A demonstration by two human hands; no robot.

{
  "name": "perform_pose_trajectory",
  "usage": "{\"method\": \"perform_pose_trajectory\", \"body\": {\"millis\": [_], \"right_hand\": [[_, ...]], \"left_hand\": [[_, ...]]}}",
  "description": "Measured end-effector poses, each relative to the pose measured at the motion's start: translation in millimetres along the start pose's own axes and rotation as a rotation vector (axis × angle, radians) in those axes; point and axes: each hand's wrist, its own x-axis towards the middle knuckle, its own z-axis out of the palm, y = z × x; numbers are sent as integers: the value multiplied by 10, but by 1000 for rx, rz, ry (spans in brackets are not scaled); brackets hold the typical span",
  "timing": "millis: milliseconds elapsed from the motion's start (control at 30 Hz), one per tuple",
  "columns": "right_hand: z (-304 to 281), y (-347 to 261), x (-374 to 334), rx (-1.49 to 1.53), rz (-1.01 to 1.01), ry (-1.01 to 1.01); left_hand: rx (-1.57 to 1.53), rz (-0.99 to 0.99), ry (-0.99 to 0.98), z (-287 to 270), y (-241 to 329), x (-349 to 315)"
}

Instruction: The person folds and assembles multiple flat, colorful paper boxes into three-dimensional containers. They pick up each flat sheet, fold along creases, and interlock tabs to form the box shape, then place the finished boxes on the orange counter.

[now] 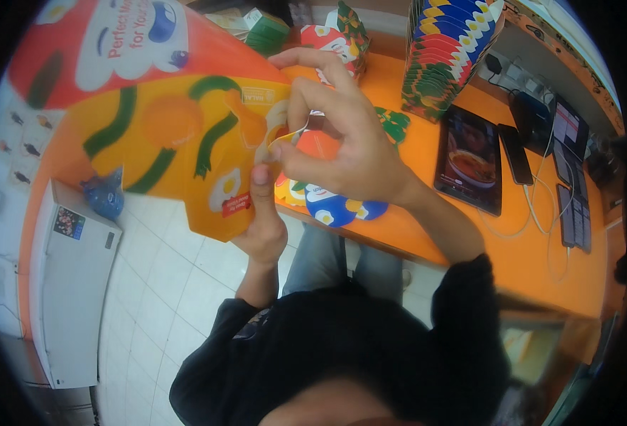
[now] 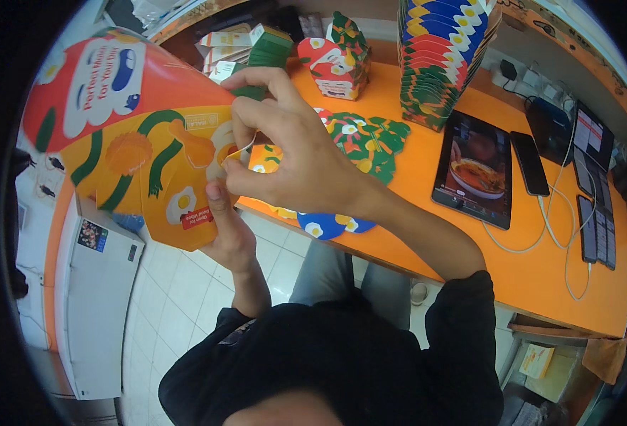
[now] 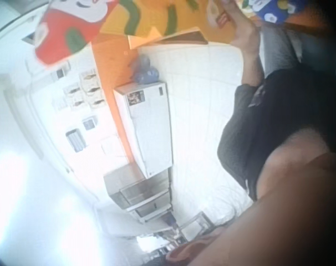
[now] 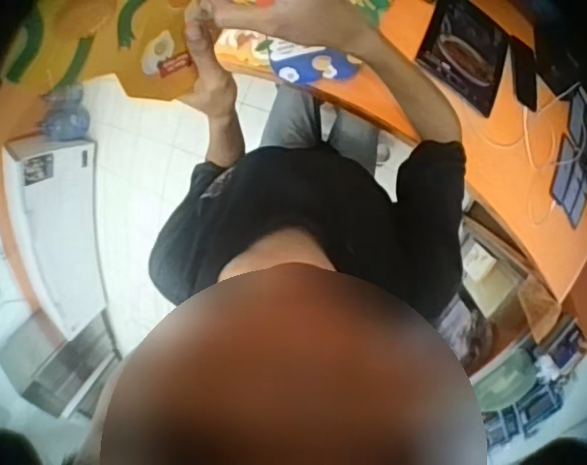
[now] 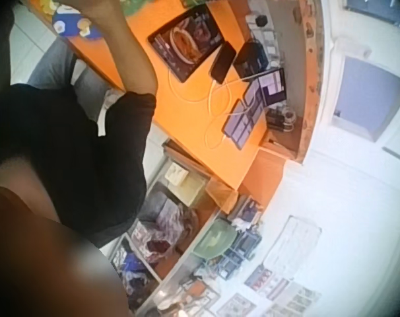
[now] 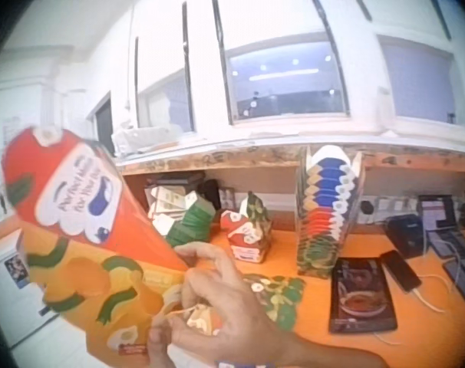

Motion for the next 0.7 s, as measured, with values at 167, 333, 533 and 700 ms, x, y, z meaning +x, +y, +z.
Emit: {"method": "perform_pose_trajectory", "body": {"millis": [167,333,533,700], "right_hand": [[-59,-26,20,253,198,-123],[-117,43,31,159,133,-76],[-104,69,14,32,215,-58],[-116,92,17,-220,141,-72]], "left_hand": [[-99,79,-23,-44,-63,7],[-115,-47,-162,-240,-80,18],[-235,-147,-178,-314,-120,20],[-166,-239,-98,-333,-165,82]]}}
